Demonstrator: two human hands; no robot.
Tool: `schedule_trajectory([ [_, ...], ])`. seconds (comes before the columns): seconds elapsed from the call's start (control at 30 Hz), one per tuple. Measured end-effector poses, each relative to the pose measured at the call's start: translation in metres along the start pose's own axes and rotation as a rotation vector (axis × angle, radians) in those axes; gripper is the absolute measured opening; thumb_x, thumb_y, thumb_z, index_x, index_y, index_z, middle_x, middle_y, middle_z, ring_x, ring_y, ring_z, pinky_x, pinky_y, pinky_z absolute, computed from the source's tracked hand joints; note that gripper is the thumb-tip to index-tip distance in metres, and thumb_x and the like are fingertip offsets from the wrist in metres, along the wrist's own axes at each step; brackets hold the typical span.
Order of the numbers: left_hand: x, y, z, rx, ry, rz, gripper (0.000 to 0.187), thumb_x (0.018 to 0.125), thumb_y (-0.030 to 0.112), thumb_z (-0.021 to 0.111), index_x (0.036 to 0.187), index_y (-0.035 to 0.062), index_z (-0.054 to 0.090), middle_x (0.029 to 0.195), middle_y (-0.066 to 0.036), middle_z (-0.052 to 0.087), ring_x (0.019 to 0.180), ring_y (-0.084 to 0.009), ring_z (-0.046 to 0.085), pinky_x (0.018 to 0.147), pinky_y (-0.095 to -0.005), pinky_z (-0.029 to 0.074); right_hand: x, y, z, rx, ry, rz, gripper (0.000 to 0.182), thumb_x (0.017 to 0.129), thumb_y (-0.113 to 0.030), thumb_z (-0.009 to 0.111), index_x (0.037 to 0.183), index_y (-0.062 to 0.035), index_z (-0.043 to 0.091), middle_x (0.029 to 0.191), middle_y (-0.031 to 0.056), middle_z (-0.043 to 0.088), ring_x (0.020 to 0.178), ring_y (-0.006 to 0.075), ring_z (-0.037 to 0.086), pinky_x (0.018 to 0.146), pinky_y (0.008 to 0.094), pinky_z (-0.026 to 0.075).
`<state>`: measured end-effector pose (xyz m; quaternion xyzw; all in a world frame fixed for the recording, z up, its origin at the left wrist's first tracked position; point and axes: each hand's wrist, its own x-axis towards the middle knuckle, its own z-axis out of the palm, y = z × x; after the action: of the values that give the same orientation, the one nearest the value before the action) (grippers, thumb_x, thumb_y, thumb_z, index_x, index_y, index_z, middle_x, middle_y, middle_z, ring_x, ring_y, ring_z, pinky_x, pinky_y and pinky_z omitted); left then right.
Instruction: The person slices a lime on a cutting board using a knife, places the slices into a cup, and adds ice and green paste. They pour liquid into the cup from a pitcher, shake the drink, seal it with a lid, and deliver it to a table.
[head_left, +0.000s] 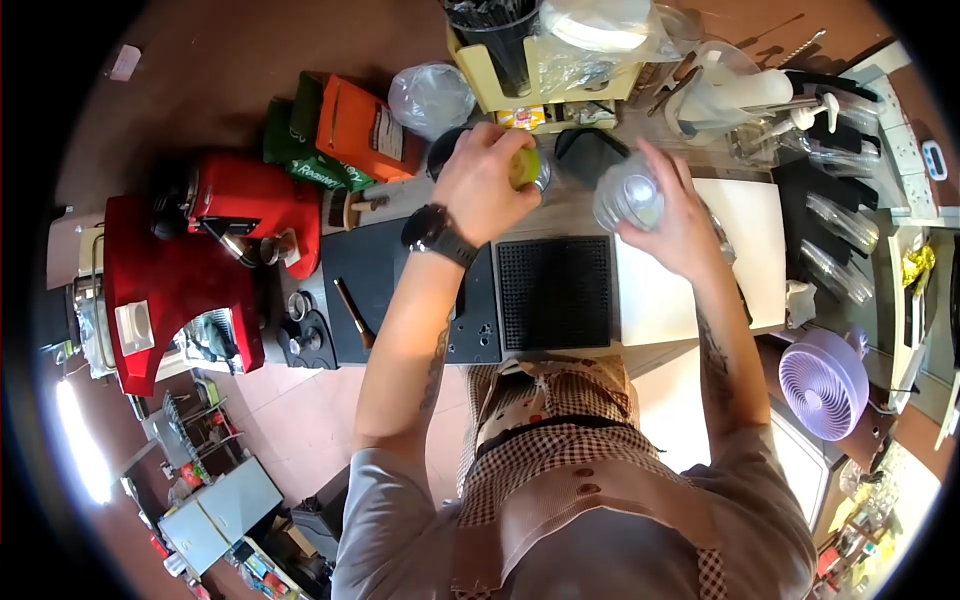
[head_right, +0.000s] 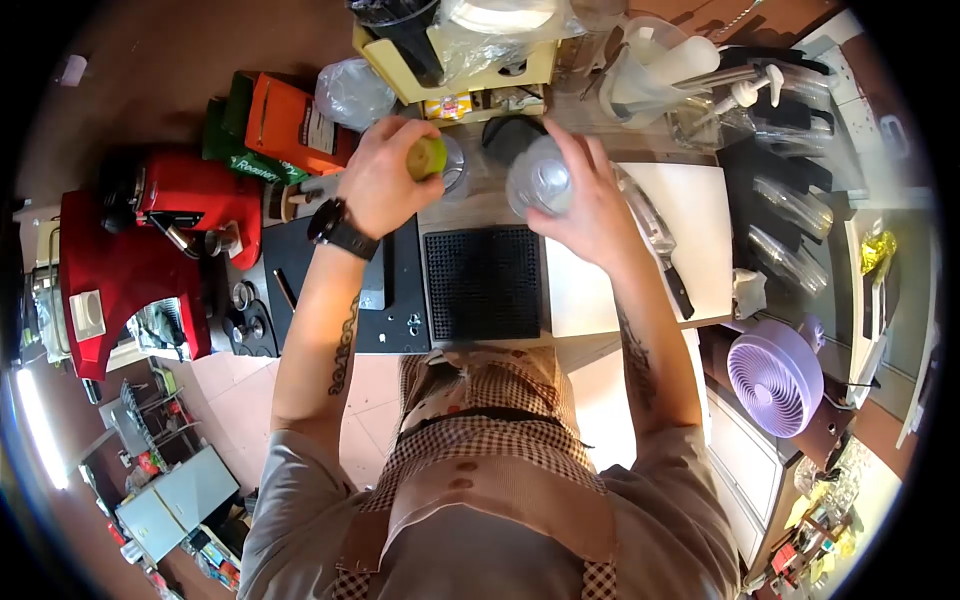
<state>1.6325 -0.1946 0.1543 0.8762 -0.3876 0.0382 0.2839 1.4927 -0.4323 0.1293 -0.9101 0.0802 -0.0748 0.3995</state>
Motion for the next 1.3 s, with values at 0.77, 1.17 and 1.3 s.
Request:
schedule_trajectory([
  [0.77, -0.075, -0.001, 0.081, -0.681, 0.270, -0.302, 0.095, 0.067, 0.007, 0.093, 0.146, -0.0024, 0.039, 0.137, -0.016, 0.057, 0.125, -0.0267, 0.056, 0.107, -0.0397, 0.047, -0.080, 0.085, -0.018, -0.423, 0.251, 0.004, 0.085, 0.074, -0.025, 0.087, 0.149, -0.0107, 0.047, 0.143, 0.0209, 0.048, 0.127, 0.0413, 0.052, 0.104, 0.0478, 0.047],
  [1.17, -0.165, 0.012, 0.093, -0.565, 0.058, -0.349, 0.106, 0.060, 0.023, 0.099, 0.146, -0.0001, 0.041, 0.138, -0.019, 0.054, 0.125, -0.0335, 0.057, 0.108, -0.0409, 0.045, 0.035, 0.090, -0.176, -0.163, 0.709, -0.168, 0.047, 0.087, -0.003, 0.069, 0.133, -0.0029, 0.057, 0.117, 0.0143, 0.064, 0.098, 0.0233, 0.067, 0.083, 0.0334, 0.057],
  [1.3, -0.173, 0.011, 0.089, -0.616, 0.063, -0.414, 0.110, 0.061, 0.023, 0.099, 0.148, -0.0018, 0.037, 0.140, -0.019, 0.052, 0.125, -0.0334, 0.057, 0.108, -0.0396, 0.045, 0.063, 0.086, -0.186, 0.253, 0.356, -0.037, 0.064, 0.085, -0.003, 0.074, 0.145, -0.0089, 0.051, 0.126, 0.0097, 0.059, 0.099, 0.0178, 0.065, 0.083, 0.0305, 0.055],
])
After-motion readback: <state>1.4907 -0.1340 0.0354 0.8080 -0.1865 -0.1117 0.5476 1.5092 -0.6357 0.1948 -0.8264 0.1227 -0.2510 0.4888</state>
